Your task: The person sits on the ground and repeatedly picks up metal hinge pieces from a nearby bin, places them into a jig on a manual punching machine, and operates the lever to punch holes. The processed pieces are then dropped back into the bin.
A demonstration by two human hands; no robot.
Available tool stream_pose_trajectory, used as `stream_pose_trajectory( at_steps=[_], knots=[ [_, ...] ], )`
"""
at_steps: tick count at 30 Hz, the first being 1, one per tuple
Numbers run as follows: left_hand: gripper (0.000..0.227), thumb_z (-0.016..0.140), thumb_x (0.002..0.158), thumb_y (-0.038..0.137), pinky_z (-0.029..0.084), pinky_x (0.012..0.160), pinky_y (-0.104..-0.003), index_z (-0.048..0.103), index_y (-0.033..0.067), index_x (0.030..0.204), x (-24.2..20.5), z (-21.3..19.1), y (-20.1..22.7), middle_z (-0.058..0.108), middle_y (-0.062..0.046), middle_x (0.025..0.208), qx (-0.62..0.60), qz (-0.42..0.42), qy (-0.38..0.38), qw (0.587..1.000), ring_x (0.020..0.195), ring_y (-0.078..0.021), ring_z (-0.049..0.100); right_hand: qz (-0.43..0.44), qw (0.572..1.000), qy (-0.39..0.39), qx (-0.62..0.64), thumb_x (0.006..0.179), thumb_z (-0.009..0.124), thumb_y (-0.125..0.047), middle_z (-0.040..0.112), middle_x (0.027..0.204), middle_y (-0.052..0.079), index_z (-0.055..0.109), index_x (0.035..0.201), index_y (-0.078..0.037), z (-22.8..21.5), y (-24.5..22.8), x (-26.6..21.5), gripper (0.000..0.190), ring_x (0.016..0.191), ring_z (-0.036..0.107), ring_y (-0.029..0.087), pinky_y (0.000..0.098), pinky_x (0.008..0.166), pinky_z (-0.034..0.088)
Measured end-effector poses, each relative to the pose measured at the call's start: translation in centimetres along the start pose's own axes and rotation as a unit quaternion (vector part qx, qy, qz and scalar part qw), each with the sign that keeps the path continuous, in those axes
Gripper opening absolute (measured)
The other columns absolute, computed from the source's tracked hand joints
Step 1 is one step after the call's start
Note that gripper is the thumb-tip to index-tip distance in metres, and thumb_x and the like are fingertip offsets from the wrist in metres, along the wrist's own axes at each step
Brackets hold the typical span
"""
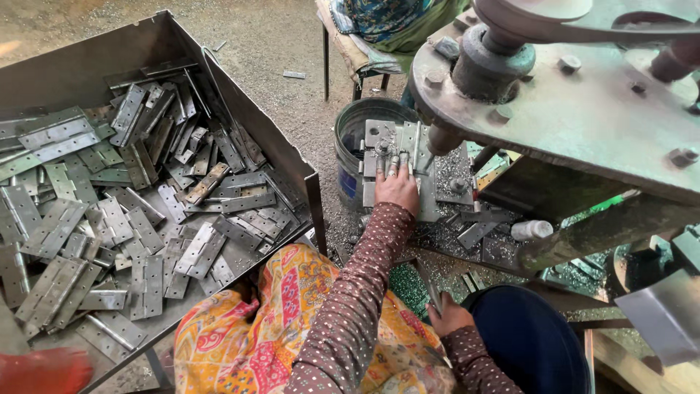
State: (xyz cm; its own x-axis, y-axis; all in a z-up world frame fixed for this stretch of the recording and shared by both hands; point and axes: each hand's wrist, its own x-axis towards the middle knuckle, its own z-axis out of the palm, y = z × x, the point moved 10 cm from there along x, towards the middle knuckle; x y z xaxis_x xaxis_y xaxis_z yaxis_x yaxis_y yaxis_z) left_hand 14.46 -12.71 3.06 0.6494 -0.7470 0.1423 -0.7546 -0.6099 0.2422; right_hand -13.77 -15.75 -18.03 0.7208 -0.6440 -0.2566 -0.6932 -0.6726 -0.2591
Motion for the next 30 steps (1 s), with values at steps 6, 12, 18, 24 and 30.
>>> stream_pose_trajectory(
  at_steps=[6, 12, 18, 24, 30],
  knots=[
    [0.026, 0.059, 0.090, 0.021, 0.045, 0.100, -0.048, 0.072, 0.0097, 0.109, -0.4, -0.4, 0.0, 0.062, -0.011, 0.131, -0.043, 0.024, -0.023, 0.999, 0.107, -0.0214, 0.065, -0.016, 0.998, -0.048, -0.042, 0.083, 0.068, -0.060, 0.069, 0.088, 0.025, 0.061, 0.104, -0.006, -0.4, 1.2, 1.7, 0.058, 0.087, 0.068, 0.042, 0.0506, 0.077, 0.055],
    [0.034, 0.052, 0.098, 0.041, 0.039, 0.114, -0.050, 0.065, 0.0162, 0.118, -11.1, -5.5, -1.1, 0.062, -0.006, 0.130, -0.012, 0.127, 0.183, 0.975, 0.120, -0.0203, 0.060, -0.084, 0.978, 0.164, 0.097, 0.099, 0.070, -0.040, 0.069, 0.103, 0.016, 0.066, 0.116, -0.004, -16.8, -2.8, -0.9, 0.040, 0.090, 0.069, 0.028, 0.0448, 0.086, 0.054],
    [0.034, 0.060, 0.095, 0.035, 0.042, 0.109, -0.048, 0.064, 0.0126, 0.121, -22.9, -3.9, -14.3, 0.059, -0.008, 0.130, -0.121, -0.135, 0.289, 0.940, 0.119, -0.0317, 0.057, -0.143, 0.958, 0.231, 0.089, 0.097, 0.075, -0.030, 0.053, 0.127, 0.027, 0.066, 0.120, 0.001, -19.4, -3.8, -1.1, 0.039, 0.090, 0.068, 0.033, 0.0413, 0.088, 0.054],
    [0.033, 0.052, 0.097, 0.022, 0.033, 0.114, -0.056, 0.061, 0.0128, 0.127, -26.1, -0.7, -30.2, 0.054, -0.012, 0.142, 0.087, -0.369, 0.173, 0.909, 0.128, -0.0304, 0.052, -0.126, 0.963, 0.234, 0.033, 0.098, 0.077, -0.029, 0.060, 0.118, 0.028, 0.065, 0.116, 0.003, -16.9, 0.5, 3.1, 0.039, 0.088, 0.071, 0.032, 0.0416, 0.091, 0.057],
    [0.053, 0.060, 0.080, 0.034, 0.032, 0.106, -0.058, 0.056, 0.0093, 0.127, -32.1, 0.0, -42.3, 0.056, -0.012, 0.131, 0.079, -0.522, 0.145, 0.836, 0.118, -0.0311, 0.054, -0.093, 0.973, 0.206, -0.039, 0.097, 0.080, -0.031, 0.067, 0.102, 0.032, 0.074, 0.113, 0.005, -16.3, 2.1, 5.6, 0.040, 0.084, 0.073, 0.038, 0.0449, 0.088, 0.058]
  ],
)
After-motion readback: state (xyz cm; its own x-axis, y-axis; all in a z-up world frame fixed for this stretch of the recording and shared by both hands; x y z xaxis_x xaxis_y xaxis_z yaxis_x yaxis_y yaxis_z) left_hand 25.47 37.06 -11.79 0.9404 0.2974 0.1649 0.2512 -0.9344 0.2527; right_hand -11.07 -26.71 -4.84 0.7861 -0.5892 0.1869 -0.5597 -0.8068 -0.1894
